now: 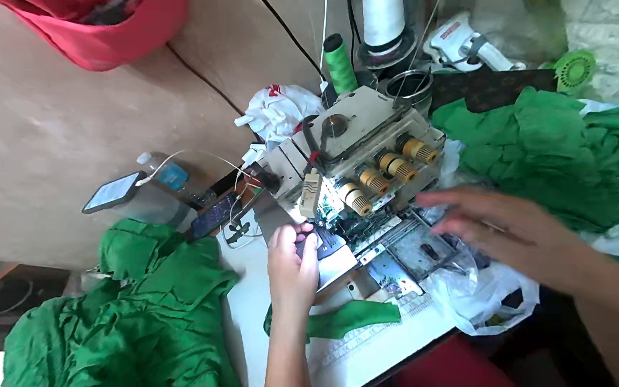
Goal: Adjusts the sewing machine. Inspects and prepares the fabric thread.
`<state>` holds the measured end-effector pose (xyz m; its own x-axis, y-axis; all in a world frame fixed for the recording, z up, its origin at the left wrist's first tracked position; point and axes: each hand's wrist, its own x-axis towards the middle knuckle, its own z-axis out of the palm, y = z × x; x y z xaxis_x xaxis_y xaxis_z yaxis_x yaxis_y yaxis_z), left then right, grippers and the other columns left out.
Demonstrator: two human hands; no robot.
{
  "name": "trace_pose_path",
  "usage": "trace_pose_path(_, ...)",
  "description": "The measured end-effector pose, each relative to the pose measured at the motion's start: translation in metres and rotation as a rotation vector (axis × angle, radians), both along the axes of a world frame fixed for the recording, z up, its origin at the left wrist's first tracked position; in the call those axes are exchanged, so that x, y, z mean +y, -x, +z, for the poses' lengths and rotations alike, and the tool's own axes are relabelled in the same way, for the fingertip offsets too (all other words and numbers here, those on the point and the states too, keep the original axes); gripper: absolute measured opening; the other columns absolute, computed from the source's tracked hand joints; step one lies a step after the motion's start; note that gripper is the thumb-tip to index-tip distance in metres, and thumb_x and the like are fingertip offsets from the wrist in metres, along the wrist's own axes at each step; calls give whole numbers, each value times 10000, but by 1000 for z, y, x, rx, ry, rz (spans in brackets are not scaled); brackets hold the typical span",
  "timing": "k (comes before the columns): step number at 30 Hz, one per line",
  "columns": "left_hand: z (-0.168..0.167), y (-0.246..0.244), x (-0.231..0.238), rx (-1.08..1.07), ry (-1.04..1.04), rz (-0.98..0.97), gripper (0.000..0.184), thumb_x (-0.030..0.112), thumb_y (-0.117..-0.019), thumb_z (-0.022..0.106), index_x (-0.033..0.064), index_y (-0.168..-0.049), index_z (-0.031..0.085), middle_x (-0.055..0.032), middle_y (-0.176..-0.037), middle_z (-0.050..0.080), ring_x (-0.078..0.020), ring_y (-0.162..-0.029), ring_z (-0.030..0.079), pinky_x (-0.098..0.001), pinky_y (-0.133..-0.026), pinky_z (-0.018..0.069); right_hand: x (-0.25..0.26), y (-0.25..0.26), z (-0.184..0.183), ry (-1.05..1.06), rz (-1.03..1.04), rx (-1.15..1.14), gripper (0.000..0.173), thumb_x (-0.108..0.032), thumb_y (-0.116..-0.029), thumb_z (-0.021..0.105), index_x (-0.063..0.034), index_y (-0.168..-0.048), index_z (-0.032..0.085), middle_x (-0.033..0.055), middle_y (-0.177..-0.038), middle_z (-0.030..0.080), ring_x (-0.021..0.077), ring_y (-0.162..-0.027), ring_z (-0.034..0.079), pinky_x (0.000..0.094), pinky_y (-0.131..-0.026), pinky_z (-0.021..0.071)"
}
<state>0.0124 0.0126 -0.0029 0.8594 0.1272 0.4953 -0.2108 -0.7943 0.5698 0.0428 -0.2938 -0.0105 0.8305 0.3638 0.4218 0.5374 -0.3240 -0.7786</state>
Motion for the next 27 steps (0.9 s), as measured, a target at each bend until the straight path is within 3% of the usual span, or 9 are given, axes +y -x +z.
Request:
trace_pose_path(3,-1,1,0,-3,-42,11,169,138,-934,596,39,-1026,698,-43,-1036,703,-93,-965,637,-264,-849,514,-36,-30,4,-29,-208,27,406,-346,-1051,479,-66,-1292,647,84,-1159,704,147,-939,706,377,-808,612)
trace_pose_path(7,-1,1,-3,-9,-59,36,172,138,-935,591,39,-1026,699,-56,-1034,700,-126,-971,641,-289,-845,522,-46,-80,5,15,-422,78,418,-305,-1094,435,11,-1286,629,222,-1224,661,319,-1095,675,545,-961,537)
trace_pose_path(10,0,2,-5,-21,-69,56,156,117,-937,600,33,-1017,705,-69,-1030,705,-157,-975,650,-311,-854,528,-37,-116,6,-3,-424,349,474,-338,-1121,366,20,-1334,594,241,-1291,634,342,-1178,646,534,-1032,495)
trace_pose_path(14,1,2,-5,-24,-84,48,160,95,-942,591,47,-990,736,-84,-1023,714,-208,-1019,664,-369,-908,537,-16,-148,10,-58,-337,613,598,-437,-1121,289,48,-1362,541,251,-1265,621,317,-1109,635,487,-974,498)
trace_pose_path(16,1,2,-6,-20,-99,51,185,97,-944,584,60,-998,757,-84,-1028,721,-220,-1031,668,-377,-924,532,-6,-159,12,-32,-320,700,678,-517,-1104,273,39,-1404,519,269,-1314,600,366,-1170,613,537,-1002,482)
trace_pose_path(20,1,0,-5,-19,-117,42,200,101,-944,577,51,-1011,759,-89,-1039,732,-226,-1033,673,-387,-945,524,8,-169,20,51,-321,775,758,-609,-1071,257,24,-1353,564,272,-1305,594,392,-1182,585,586,-990,452)
trace_pose_path(22,0,-1,-5,-22,-119,33,198,105,-943,577,50,-1008,756,-87,-1036,730,-227,-1034,670,-386,-947,521,9,-176,20,85,-316,814,784,-640,-1059,229,10,-1322,580,257,-1256,613,369,-1113,609,566,-946,476)
trace_pose_path(24,1,-2,-5,-12,-112,31,200,106,-943,579,45,-1010,758,-90,-1031,728,-233,-1037,668,-392,-943,519,17,-166,39,122,-285,871,744,-582,-1085,175,13,-1314,557,239,-1221,596,321,-1045,589,508,-915,468)
trace_pose_path(27,1,-2,-5,-1,-95,29,195,108,-935,584,49,-992,761,-90,-1025,729,-235,-1038,666,-396,-941,518,28,-155,55,136,-225,857,503,-418,-1129,200,-61,-1173,552,72,-981,547,137,-836,535,322,-768,459)
